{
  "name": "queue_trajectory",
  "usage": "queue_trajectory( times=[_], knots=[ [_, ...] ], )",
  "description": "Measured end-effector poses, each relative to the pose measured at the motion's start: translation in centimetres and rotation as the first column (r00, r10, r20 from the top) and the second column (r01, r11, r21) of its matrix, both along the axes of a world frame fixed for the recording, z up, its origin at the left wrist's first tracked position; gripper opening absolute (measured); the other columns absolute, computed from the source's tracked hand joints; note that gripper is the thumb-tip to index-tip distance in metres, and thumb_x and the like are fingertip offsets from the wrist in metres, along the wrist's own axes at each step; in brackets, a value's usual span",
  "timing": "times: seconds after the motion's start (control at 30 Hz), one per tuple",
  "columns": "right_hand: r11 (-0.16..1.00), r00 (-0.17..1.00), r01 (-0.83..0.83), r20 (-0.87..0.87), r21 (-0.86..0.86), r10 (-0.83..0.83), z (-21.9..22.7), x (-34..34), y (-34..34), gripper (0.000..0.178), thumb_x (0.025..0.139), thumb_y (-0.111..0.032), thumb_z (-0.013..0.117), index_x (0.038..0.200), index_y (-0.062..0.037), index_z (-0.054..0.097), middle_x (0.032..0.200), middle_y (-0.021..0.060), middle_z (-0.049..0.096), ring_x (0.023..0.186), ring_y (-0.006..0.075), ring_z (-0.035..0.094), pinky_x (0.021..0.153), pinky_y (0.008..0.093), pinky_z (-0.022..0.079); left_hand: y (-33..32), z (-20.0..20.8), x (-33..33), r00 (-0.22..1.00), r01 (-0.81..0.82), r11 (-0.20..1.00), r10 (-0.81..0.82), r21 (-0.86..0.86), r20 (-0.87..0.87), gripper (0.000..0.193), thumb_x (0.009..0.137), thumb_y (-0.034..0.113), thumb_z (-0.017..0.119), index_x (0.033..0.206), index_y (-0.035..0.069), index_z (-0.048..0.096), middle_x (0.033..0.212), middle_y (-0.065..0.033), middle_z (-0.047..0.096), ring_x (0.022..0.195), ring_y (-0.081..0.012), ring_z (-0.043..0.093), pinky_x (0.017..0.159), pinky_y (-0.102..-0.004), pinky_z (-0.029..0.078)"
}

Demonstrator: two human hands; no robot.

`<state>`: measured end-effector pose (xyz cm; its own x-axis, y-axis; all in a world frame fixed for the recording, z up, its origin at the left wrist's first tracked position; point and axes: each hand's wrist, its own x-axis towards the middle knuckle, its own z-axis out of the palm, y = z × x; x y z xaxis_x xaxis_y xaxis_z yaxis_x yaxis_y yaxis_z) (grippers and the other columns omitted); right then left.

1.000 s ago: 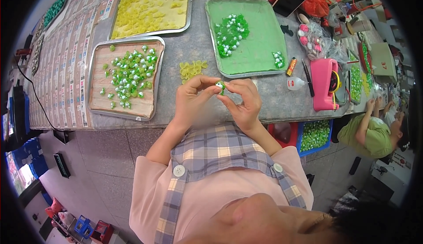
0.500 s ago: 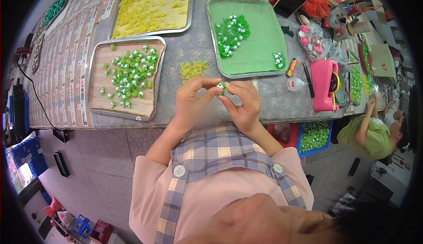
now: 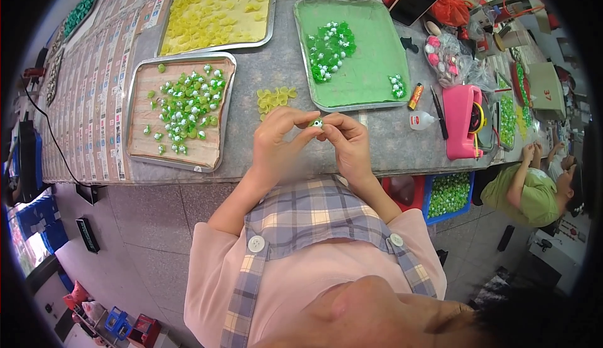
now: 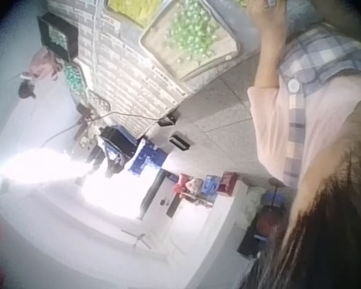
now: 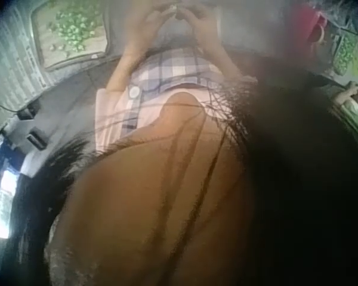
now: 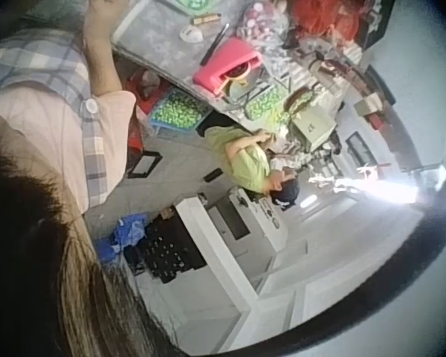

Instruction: The person assembles craft figures by applying glue to small base pieces with a squeeze bottle and attaching figurine parts to them by hand.

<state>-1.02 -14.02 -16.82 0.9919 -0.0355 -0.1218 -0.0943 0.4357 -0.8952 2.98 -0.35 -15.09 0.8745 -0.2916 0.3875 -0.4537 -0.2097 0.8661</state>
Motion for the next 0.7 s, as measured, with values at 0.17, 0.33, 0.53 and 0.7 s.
queue_trajectory(
  times=[0.17, 0.33, 0.53, 0.7],
  knots=[
    [0.997, 1.000, 0.004, 0.000, 0.079, -0.004, -0.3, 0.2, 0.0, 0.013, 0.079, -0.010, 0.054, 0.085, 0.0000, 0.058, 0.076, 0.0021, 0.057, 0.067, 0.0066, 0.049, 0.063, 0.0191, 0.039, -0.2, 0.0, -0.3, 0.999, -0.011, 0.999, 0.009, -0.039, -0.047, 0.033, 0.058, 0.006, 0.070, 0.089, 0.005, 0.061, 0.074, -0.0052, 0.056, 0.068, -0.0158, 0.053, 0.062, -0.0258, 0.042],
    [0.996, 1.000, 0.019, -0.024, 0.091, -0.017, -0.3, 0.2, 0.2, 0.013, 0.079, -0.011, 0.054, 0.085, 0.0000, 0.058, 0.077, 0.0022, 0.057, 0.067, 0.0064, 0.049, 0.063, 0.0187, 0.039, -0.1, -0.1, -0.2, 0.994, -0.006, 0.999, 0.002, -0.034, -0.106, 0.035, 0.058, 0.005, 0.070, 0.091, 0.005, 0.060, 0.075, -0.0054, 0.056, 0.069, -0.0152, 0.053, 0.063, -0.0252, 0.043],
    [0.998, 0.999, 0.051, 0.013, -0.045, -0.051, -1.1, 0.6, 0.6, 0.011, 0.077, -0.007, 0.055, 0.084, 0.0007, 0.058, 0.077, 0.0031, 0.057, 0.067, 0.0074, 0.050, 0.060, 0.0192, 0.040, 0.6, -0.8, -0.2, 0.960, 0.015, 1.000, -0.021, -0.023, -0.278, 0.026, 0.069, 0.006, 0.063, 0.094, 0.002, 0.059, 0.080, -0.0047, 0.056, 0.074, -0.0124, 0.052, 0.068, -0.0224, 0.041],
    [0.846, 0.991, 0.067, 0.136, -0.529, 0.007, -2.6, 1.2, 0.5, 0.009, 0.074, -0.004, 0.056, 0.081, 0.0000, 0.061, 0.074, 0.0055, 0.058, 0.066, 0.0101, 0.051, 0.059, 0.0201, 0.040, 3.1, -4.1, 1.5, 0.905, -0.162, 0.985, 0.170, 0.052, -0.391, 0.021, 0.072, 0.008, 0.058, 0.092, 0.004, 0.059, 0.079, -0.0062, 0.057, 0.072, -0.0132, 0.054, 0.067, -0.0243, 0.042]
  ],
)
